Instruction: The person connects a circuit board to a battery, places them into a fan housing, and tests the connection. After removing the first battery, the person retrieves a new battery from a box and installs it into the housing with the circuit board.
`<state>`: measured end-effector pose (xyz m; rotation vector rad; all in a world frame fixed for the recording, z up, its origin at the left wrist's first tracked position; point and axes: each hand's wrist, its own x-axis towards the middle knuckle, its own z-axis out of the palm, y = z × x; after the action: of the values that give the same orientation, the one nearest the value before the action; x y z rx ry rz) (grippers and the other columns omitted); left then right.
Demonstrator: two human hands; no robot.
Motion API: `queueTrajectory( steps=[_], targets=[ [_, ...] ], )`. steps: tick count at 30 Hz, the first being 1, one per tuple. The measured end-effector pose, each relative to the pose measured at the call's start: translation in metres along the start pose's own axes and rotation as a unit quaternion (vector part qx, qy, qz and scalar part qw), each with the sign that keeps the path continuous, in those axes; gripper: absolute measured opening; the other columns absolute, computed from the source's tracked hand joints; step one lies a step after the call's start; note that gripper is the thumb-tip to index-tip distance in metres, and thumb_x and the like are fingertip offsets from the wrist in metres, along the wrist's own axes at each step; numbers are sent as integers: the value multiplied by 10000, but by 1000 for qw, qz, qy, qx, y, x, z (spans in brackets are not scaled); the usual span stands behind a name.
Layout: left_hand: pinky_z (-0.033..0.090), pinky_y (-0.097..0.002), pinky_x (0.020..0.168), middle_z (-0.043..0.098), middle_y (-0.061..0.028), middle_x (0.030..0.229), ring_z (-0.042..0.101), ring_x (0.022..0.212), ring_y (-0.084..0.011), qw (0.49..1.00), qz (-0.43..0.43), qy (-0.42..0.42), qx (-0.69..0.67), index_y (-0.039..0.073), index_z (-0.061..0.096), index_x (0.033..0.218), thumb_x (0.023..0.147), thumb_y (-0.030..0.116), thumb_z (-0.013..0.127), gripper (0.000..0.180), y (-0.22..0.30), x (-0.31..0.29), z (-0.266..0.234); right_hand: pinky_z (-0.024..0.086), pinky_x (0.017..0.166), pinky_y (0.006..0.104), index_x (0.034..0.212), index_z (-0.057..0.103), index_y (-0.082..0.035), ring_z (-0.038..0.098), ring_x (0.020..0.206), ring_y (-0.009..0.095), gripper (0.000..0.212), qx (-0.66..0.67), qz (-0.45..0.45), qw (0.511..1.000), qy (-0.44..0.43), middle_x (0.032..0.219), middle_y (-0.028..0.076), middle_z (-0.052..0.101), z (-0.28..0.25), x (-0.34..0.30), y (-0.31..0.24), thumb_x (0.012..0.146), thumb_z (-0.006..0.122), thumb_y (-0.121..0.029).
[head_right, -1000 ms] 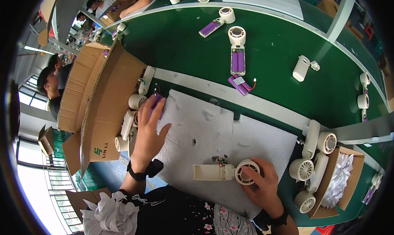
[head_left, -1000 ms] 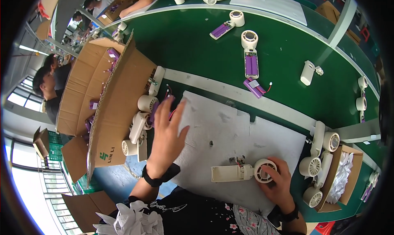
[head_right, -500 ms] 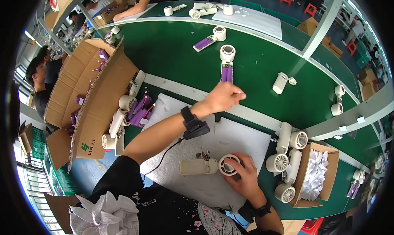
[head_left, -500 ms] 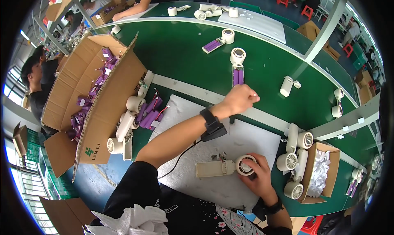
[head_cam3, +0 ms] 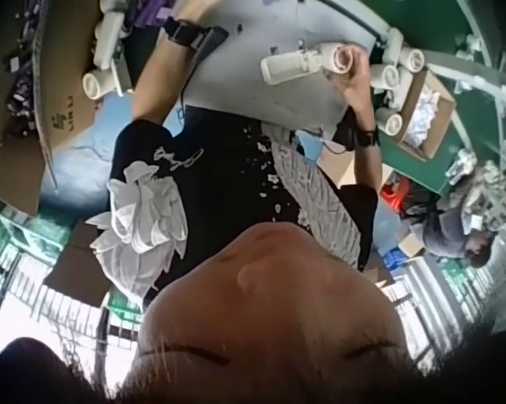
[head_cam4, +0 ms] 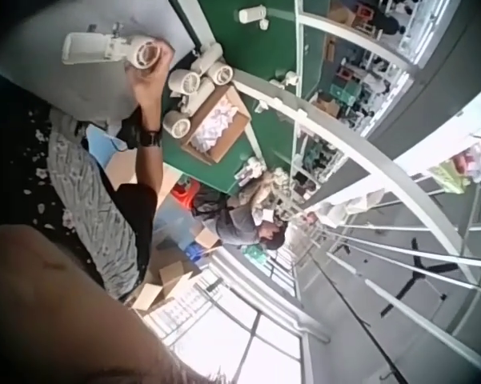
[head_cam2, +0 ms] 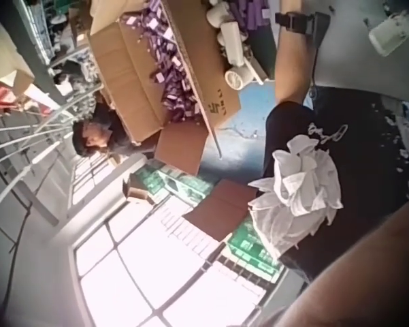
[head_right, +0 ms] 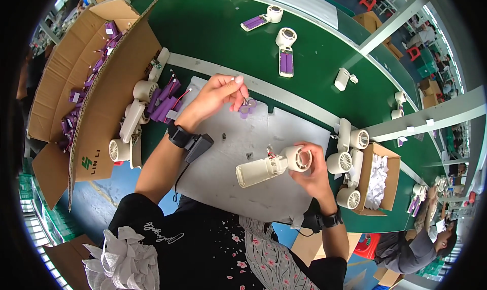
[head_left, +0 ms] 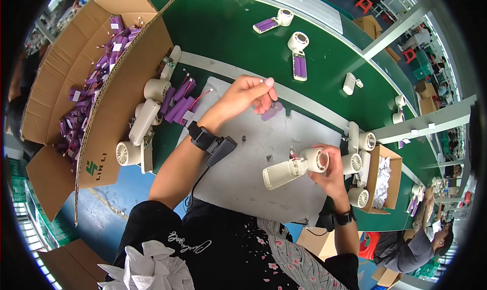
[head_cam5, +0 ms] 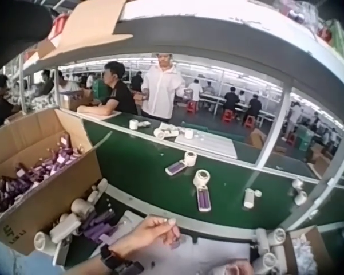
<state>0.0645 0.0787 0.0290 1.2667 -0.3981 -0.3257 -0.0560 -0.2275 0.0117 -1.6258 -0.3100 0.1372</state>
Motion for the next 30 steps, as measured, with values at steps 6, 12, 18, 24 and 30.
queueTrajectory(
  steps=[6,12,18,24,30],
  targets=[
    [441,-245,555,605,-33,652,540,575,-108,997,21,42,-67,12,624,777,1007,351,502,427,-22,-8,14,406,983,317,1231,521,-54,522,1157,213,600,-238,-2,964,-120,1241,96,519,21,75,-38,668,550,151],
    [468,-270,609,619,-37,690,563,628,-123,973,152,92,144,2,626,783,1008,351,497,434,-13,-21,27,402,1006,339,1273,511,-31,529,1159,303,654,-323,-102,934,-109,1272,135,507,49,98,-22,657,462,183],
    [479,-290,666,651,-58,789,581,703,-127,984,172,12,-37,3,647,820,1014,330,481,415,-5,-34,49,439,928,335,1298,483,-15,562,1070,253,581,-364,-182,913,25,1166,139,557,84,73,-70,739,547,128],
    [476,-317,739,658,-80,868,605,795,-162,989,129,-77,5,34,639,937,894,217,663,189,5,-32,48,455,748,247,1147,504,-5,552,888,104,323,-180,67,981,8,987,57,578,66,55,-45,857,645,-16],
    [481,-350,725,617,-78,838,611,805,-236,922,93,-81,368,53,591,930,709,114,801,311,-11,-30,30,404,593,216,926,479,-26,491,684,68,236,-131,33,990,32,801,7,530,49,41,7,810,671,49]
  ],
)
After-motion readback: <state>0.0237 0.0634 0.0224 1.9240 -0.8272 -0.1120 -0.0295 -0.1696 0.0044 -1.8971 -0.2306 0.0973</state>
